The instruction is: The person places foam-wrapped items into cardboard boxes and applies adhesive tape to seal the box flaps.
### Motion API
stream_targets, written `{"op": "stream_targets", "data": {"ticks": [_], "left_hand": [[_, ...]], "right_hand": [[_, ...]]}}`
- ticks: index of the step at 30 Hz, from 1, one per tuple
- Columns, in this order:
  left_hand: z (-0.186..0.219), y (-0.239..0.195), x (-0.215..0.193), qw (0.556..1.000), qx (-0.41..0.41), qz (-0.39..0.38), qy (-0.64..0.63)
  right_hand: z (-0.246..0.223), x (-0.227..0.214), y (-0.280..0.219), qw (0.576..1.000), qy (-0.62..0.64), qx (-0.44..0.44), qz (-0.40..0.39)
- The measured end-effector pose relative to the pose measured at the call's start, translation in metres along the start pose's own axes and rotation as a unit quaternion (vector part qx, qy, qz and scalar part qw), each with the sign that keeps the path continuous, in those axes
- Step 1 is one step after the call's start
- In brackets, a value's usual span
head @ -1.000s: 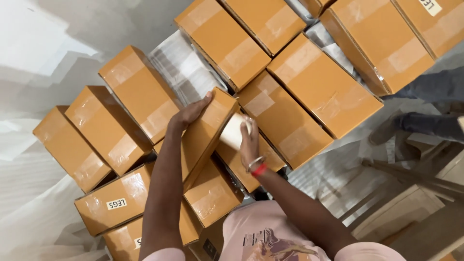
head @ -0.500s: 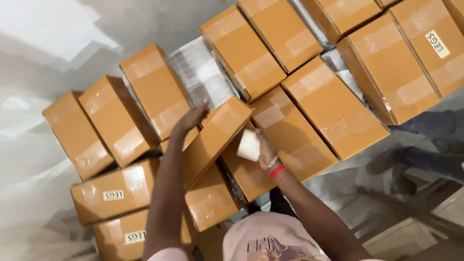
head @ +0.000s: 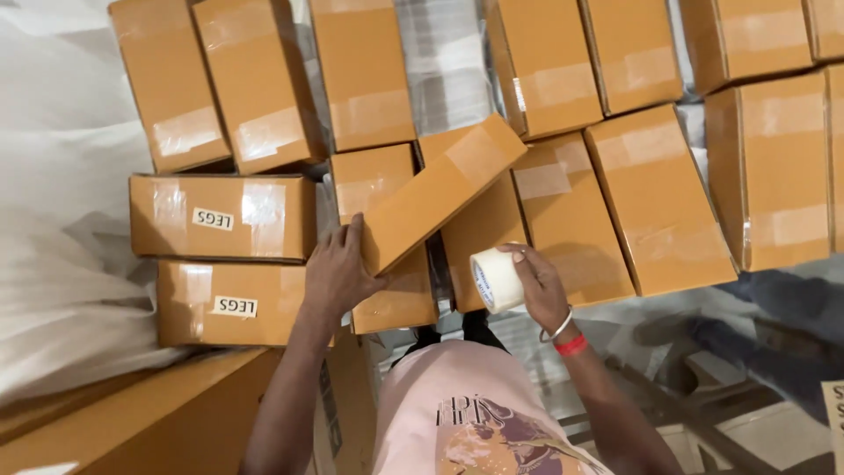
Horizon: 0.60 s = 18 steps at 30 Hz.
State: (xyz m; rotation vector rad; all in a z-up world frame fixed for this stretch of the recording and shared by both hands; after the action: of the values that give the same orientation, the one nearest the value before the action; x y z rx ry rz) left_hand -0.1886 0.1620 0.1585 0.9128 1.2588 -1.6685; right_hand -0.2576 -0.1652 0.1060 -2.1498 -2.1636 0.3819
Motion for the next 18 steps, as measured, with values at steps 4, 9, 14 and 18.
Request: {"op": "stream_targets", "data": {"ticks": [4,9,14,18], "left_hand": [[0.01,-0.027,-0.009,0.982,0.096,0.146,-0.066],[0.054,-0.068,0.004,0.887,0.166,0.229,-0.366],[0.035,-0.061,-0.004,0.803,0.122,0.209,-0.544],[-0.008,-0.038,-0.032,0.843,-0.016,0.107,-0.527]], "right_hand": [[-0.016,0.029,-0.003,0.991,-0.015,-0.002,-0.134],[-0.099,0.076,-0.024,0.962,-0.061,-0.156,-0.216],[-0.099,0.105,-0.022,0.954,-0.078,-0.152,-0.248],[-0.103,0.118,-0.034,0.956,-0.015,-0.082,-0.282]]}}
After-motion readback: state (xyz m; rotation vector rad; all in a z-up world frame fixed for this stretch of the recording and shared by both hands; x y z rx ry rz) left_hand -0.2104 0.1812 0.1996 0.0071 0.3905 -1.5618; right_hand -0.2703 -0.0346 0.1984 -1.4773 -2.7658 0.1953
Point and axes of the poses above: each hand's wrist, its own y-axis towards the middle knuckle, its own x-axis out of the palm, z = x × y, the point moved 2 cm from there along y, towards the middle knuckle, and after that the axes turned 2 degrees about -y, right-handed, at the moved point
